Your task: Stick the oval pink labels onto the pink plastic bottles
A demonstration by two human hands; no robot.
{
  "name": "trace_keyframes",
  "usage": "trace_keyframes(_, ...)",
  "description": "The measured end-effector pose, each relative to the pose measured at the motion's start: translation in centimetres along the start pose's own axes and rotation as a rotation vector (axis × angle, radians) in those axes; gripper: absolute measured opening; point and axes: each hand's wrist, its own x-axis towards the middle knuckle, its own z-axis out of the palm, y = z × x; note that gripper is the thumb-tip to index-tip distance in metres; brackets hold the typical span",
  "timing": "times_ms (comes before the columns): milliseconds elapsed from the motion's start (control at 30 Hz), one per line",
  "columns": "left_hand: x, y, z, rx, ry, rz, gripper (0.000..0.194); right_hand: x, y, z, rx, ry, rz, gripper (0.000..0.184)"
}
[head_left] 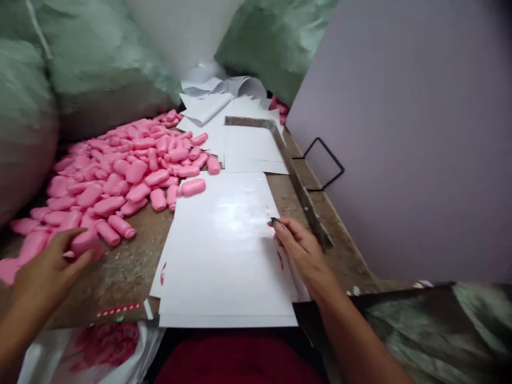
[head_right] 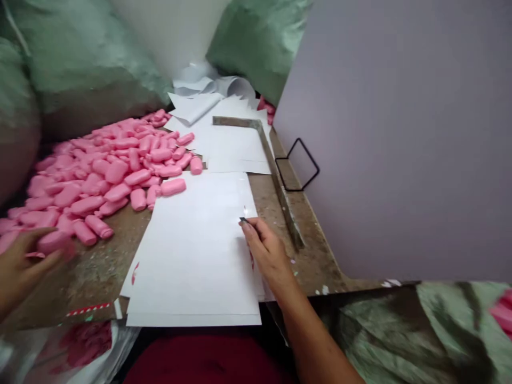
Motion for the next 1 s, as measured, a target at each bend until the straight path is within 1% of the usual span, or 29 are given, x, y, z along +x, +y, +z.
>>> trace_keyframes(33,-0.2,1.4,0.1,-0.136,0.049,-0.026,0.052,0.1,0.1,0.1,-0.064,-0.015,-0.036,0.033)
trace_keyframes(67,-0.6,3.1,0.3,-0.308,0.068,-0.002,0.054,0.2,0.1,0.2,-0.127,-0.038,-0.074,0.031)
trace_keyframes(100,-1.0,4.8,0.8,-0.455,0.029,0.052,0.051,0.3,0.2,0.4,-0.190,-0.064,-0.114,0.029)
trace_keyframes(133,-1.5,6.4,1.4,-0.537,-0.076,0.123,0.045,0.4,0.2,0.6,-0.253,-0.087,-0.151,0.028)
trace_keyframes(167,-1.8,7.8,2.1,-0.550,-0.169,0.212,0.040,0.6,0.2,0.8,-0.314,-0.104,-0.183,0.026)
trace_keyframes(200,-2.1,8.9,2.9,-0.493,-0.235,0.298,0.036,0.7,0.3,1.0,-0.371,-0.118,-0.209,0.026)
trace_keyframes(233,-2.3,9.5,3.7,-0.407,-0.273,0.380,0.034,0.7,0.3,1.1,-0.419,-0.127,-0.227,0.025)
trace_keyframes(300,-2.4,10.0,4.9,-0.210,-0.286,0.498,0.034,0.7,0.5,0.9,-0.476,-0.120,-0.236,0.023)
trace_keyframes(367,-2.3,9.7,5.4,-0.095,-0.300,0.551,0.036,0.4,0.7,0.3,-0.495,-0.105,-0.190,0.023)
trace_keyframes(400,-2.2,9.6,5.5,-0.082,-0.306,0.559,0.037,0.1,0.8,-0.2,-0.505,-0.103,-0.150,0.026)
trace_keyframes(467,-2.1,9.7,5.5,-0.127,-0.318,0.553,0.038,-0.6,1.2,-1.2,-0.542,-0.105,-0.059,0.033)
trace_keyframes(567,-2.2,10.2,5.9,-0.260,-0.329,0.504,0.036,-1.5,1.6,-2.4,-0.606,-0.079,0.055,0.026)
trace_keyframes(633,-2.5,10.4,6.6,-0.311,-0.343,0.492,0.035,-1.8,1.7,-2.7,-0.627,-0.059,0.100,0.025)
trace_keyframes(700,-2.6,10.4,7.4,-0.334,-0.341,0.504,0.035,-1.6,1.5,-2.5,-0.639,-0.045,0.113,0.027)
trace_keyframes(800,-2.5,10.2,8.1,-0.326,-0.347,0.509,0.034,-0.5,1.1,-1.7,-0.654,-0.019,0.137,0.028)
trace_keyframes(900,-2.1,10.0,8.3,-0.317,-0.387,0.468,0.035,1.0,0.9,-1.1,-0.642,0.007,0.173,0.031)
trace_keyframes(1000,-1.9,10.3,8.3,-0.325,-0.397,0.440,0.034,2.1,1.1,-0.8,-0.606,0.007,0.165,0.033)
